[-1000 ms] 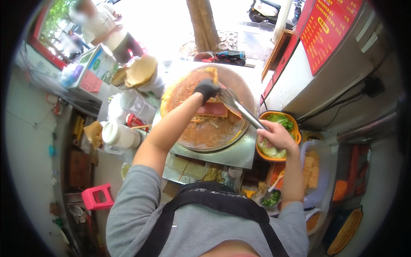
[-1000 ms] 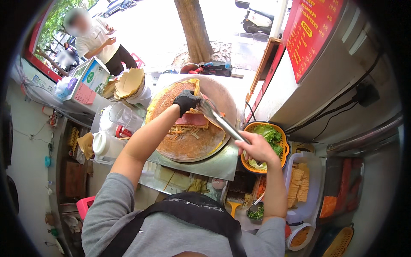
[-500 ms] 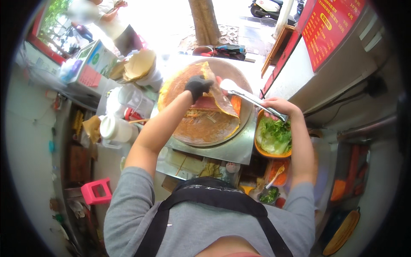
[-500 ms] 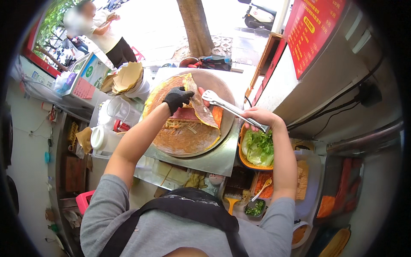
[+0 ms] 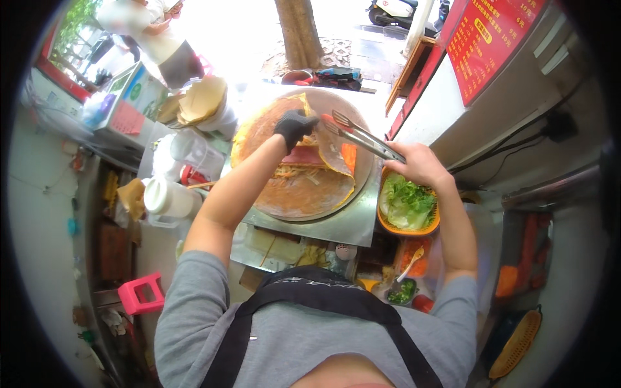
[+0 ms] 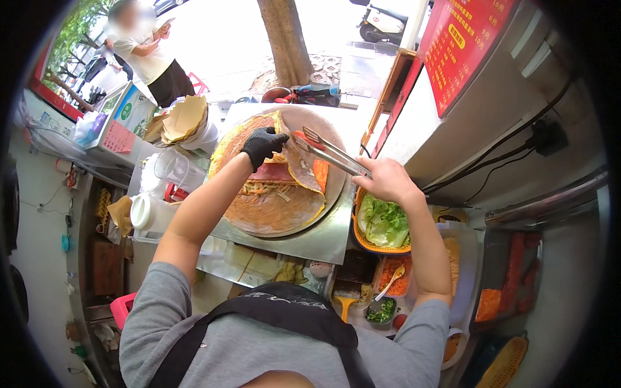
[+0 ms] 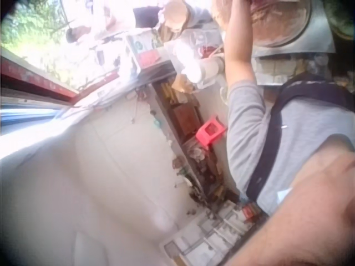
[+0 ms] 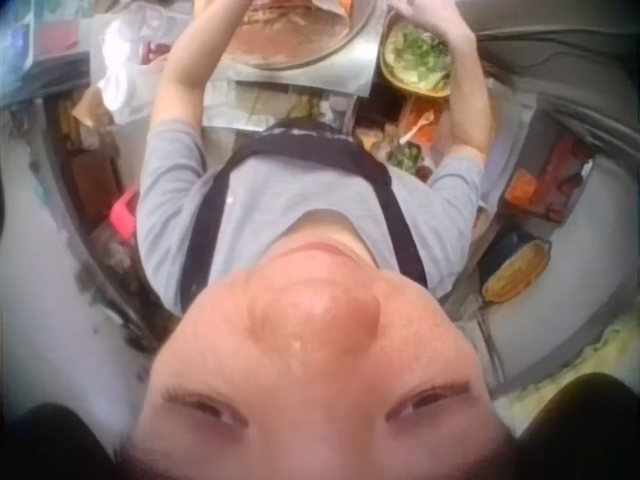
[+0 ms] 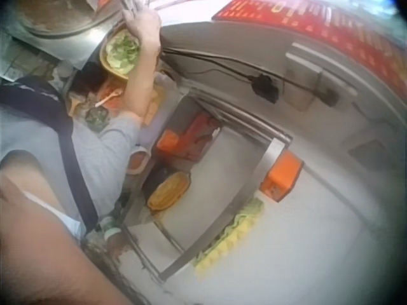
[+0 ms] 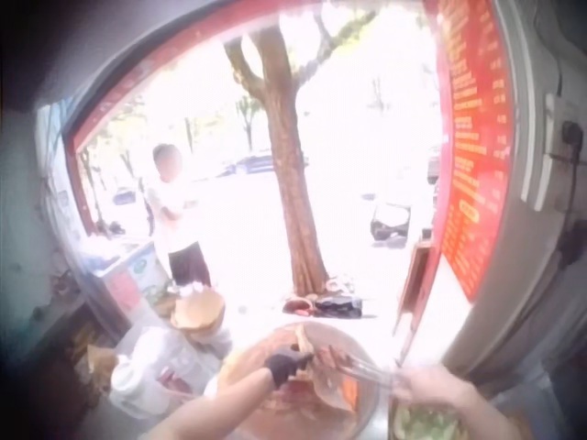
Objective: The person prepares a street food wrap by spreading sauce on a large crepe, then adding shredded vegetables, ham, and lettuce. They fold the crepe into a rectangular packet and place it into a paper bag.
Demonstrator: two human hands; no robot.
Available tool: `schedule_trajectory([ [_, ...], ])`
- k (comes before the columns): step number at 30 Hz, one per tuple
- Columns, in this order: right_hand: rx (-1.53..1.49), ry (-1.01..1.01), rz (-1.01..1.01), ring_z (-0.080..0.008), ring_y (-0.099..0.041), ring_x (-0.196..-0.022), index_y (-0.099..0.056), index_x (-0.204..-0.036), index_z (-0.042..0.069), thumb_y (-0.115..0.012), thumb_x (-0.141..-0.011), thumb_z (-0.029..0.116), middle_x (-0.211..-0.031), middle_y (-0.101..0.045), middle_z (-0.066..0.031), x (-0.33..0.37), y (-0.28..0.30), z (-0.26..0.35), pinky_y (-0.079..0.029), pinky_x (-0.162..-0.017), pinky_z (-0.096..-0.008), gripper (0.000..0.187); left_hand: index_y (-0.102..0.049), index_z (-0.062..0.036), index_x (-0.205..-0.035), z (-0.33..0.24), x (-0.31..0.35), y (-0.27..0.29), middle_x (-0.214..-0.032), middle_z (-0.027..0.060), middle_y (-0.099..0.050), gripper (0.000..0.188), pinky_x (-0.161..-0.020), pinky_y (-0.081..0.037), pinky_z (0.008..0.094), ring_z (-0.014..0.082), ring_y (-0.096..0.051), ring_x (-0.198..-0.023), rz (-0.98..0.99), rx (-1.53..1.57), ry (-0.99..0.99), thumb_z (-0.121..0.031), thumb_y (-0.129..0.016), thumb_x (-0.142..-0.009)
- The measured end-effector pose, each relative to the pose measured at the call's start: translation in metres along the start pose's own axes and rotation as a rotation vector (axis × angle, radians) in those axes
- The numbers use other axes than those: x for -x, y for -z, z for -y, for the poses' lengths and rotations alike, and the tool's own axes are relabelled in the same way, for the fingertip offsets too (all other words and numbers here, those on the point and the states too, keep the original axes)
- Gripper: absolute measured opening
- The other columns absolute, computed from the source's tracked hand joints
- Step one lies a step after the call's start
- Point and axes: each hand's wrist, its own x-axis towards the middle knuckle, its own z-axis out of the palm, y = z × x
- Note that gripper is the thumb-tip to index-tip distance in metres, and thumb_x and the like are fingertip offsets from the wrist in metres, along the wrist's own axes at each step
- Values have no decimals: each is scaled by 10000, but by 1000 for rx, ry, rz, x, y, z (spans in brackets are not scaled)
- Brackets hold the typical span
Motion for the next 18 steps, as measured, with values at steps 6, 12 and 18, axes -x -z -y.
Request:
schedule_trajectory([
  [6, -644, -434, 195, -107, -590, -484, -586, -1137, 34, -578, -884, 267, -630, -610, -50, -6, -8, -12, -456, -427, -252, 343, -625, -58, -961, 1, -21, -14, -831, 52, -638, 218, -609, -476, 261, 142, -608, -689, 281, 258, -24, -256, -628, -869],
  [12, -956, -462, 224, -84, -551, -466, -584, -1133, 8, -558, -908, 267, -643, -596, -36, 11, -15, -16, -435, -422, -219, 344, -550, -9, -1033, 3, -13, -20, -951, 104, -613, 187, -703, -529, 321, 218, -632, -850, 550, 194, -487, -118, -563, -882],
  [18, -1033, -486, 53, -84, -544, -466, -552, -1227, 42, -550, -913, 259, -667, -589, -30, 48, -20, -6, -419, -417, -215, 382, -494, -30, -1262, -12, 68, 22, -1155, 98, -606, 362, -725, -514, 270, 195, -634, -955, 314, 525, -210, -154, -480, -922],
])
